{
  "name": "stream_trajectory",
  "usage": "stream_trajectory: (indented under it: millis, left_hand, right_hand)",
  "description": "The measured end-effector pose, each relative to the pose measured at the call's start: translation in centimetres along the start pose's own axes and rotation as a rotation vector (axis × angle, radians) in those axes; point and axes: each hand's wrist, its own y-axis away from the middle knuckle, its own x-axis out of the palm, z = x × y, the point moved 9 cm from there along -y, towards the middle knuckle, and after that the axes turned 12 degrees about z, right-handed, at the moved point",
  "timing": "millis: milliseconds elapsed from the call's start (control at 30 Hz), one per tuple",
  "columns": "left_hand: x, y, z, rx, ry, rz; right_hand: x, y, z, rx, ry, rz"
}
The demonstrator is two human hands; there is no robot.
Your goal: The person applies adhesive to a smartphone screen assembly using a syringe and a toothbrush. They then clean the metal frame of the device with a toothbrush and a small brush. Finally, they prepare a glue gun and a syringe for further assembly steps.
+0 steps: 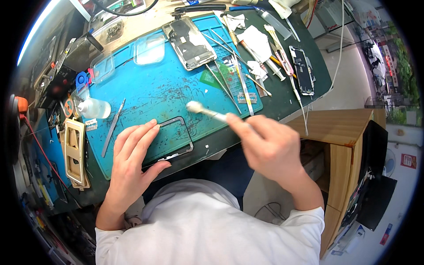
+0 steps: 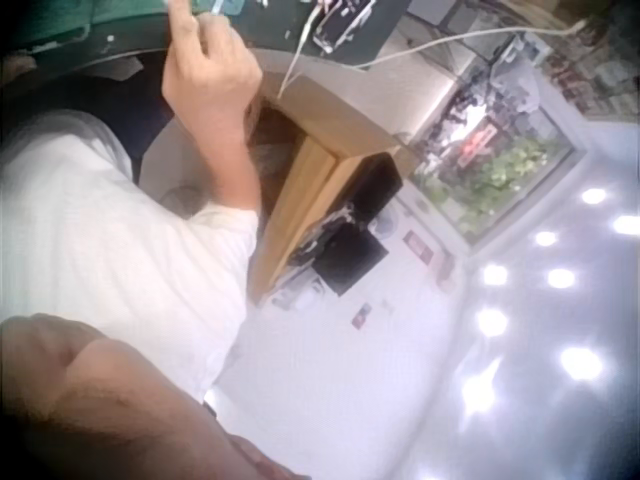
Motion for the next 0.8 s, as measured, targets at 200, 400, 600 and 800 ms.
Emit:
stream_trajectory:
  millis: [200, 400, 600, 800]
  left_hand:
    - [0.0, -0.2, -0.1, 0.013, -0.007, -0.006]
    - [0.0, 0.0, 0.0, -0.001, 0.008, -0.022]
    - [0.1, 0.1, 0.0, -0.008, 0.012, -0.028]
    - [0.1, 0.0, -0.1, -0.004, 0.001, -0.025]
  right_hand:
    - [1.4, -0.5, 2.6, -0.099, -0.057, 0.006]
    - [-0.1, 1.7, -0.6, 0.022, -0.107, -0.029]
    - [0.6, 2.5, 0.5, -0.094, -0.212, 0.156]
    - [0.4, 3.4, 0.8, -0.096, -0.318, 0.115]
